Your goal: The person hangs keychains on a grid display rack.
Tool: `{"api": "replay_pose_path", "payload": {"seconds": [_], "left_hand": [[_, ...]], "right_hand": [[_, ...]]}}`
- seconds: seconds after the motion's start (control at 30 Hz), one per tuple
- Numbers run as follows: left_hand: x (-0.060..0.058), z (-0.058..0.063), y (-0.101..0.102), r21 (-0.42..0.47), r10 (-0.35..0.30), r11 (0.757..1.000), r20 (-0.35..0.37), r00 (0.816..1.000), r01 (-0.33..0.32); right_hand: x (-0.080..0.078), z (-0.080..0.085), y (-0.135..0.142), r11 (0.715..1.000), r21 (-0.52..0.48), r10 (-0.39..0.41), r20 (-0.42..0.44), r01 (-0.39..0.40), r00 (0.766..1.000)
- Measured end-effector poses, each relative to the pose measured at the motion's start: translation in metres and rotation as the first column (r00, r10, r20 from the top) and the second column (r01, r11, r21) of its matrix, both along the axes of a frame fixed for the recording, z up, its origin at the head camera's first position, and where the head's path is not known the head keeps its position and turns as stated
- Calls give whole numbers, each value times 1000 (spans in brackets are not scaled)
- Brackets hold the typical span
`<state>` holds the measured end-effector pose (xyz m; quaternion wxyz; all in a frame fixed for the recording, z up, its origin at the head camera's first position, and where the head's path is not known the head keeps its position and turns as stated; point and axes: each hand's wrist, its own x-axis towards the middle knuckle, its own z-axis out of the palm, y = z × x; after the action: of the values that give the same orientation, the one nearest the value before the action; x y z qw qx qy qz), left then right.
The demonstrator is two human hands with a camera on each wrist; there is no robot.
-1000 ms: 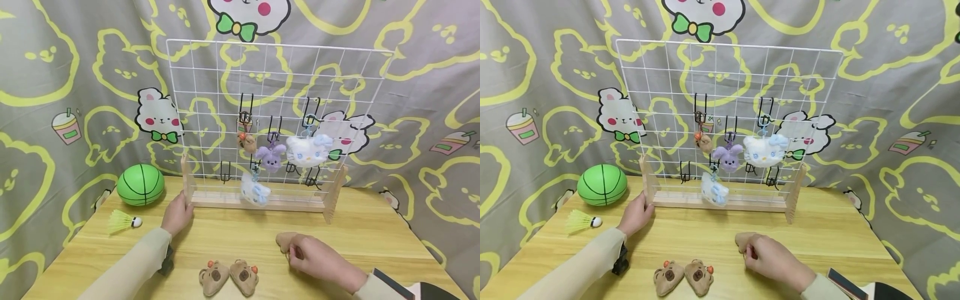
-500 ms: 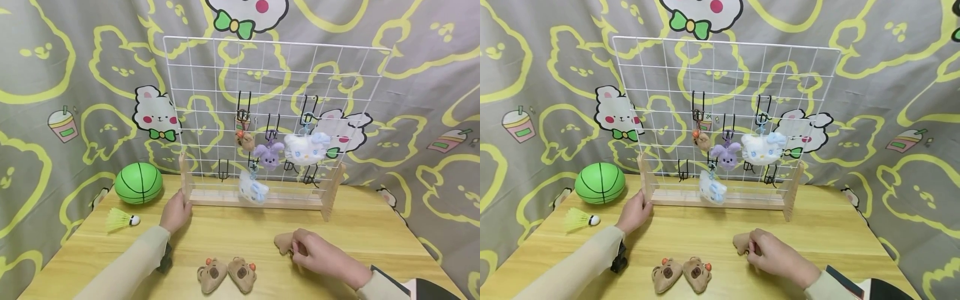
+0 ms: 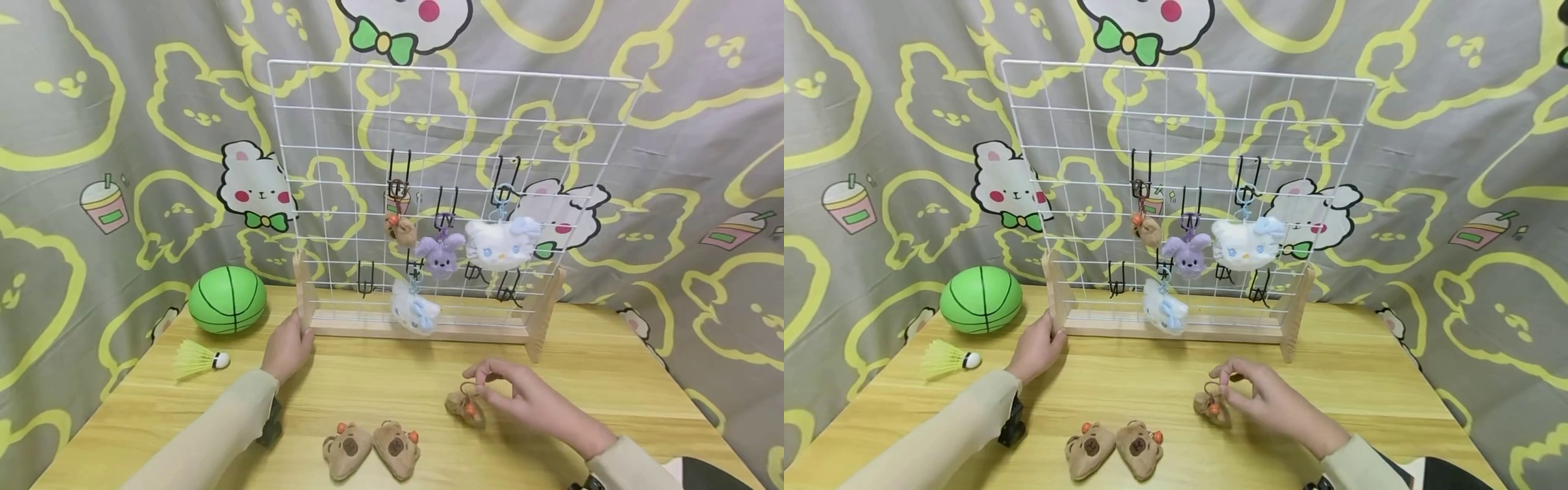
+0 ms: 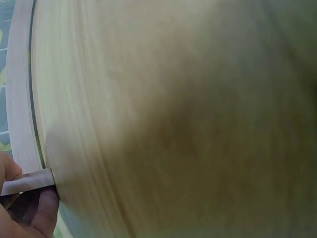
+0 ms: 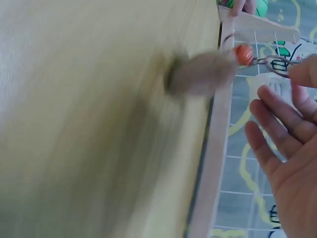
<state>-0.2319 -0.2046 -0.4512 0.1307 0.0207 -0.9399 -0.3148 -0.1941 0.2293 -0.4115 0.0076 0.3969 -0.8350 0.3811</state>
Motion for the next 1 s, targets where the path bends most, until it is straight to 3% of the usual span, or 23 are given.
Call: {"api": "replay_pose_path", "payload": {"seconds": [0.1,0.23,0.37,0.63,0.77,1.0], "left_hand": [[1,0,1,0,-1,1000,0,1000,1],[1,0,2,-2,-6,1000,6,1000,6],[0,0,3,-2,-10,1000,5,1000,10],[-1,-3,2,-10,-16,1000,-10,1000,16],[-1,-4,2,-9,-20,1000,-7,1000,20],[2,-1,0,5,-5,1000,0,1000,5]], "right_hand": [[-3,-4,2,994,-104,52,167,-35,985],[-6,-9,1,966,-249,146,308,-68,940],[-9,-10,-1,938,-344,179,364,-47,914],[-15,-5,-9,845,-532,220,441,56,870],[-19,0,-13,809,-577,199,445,109,873],[-30,17,-28,749,-624,41,381,224,924]]}}
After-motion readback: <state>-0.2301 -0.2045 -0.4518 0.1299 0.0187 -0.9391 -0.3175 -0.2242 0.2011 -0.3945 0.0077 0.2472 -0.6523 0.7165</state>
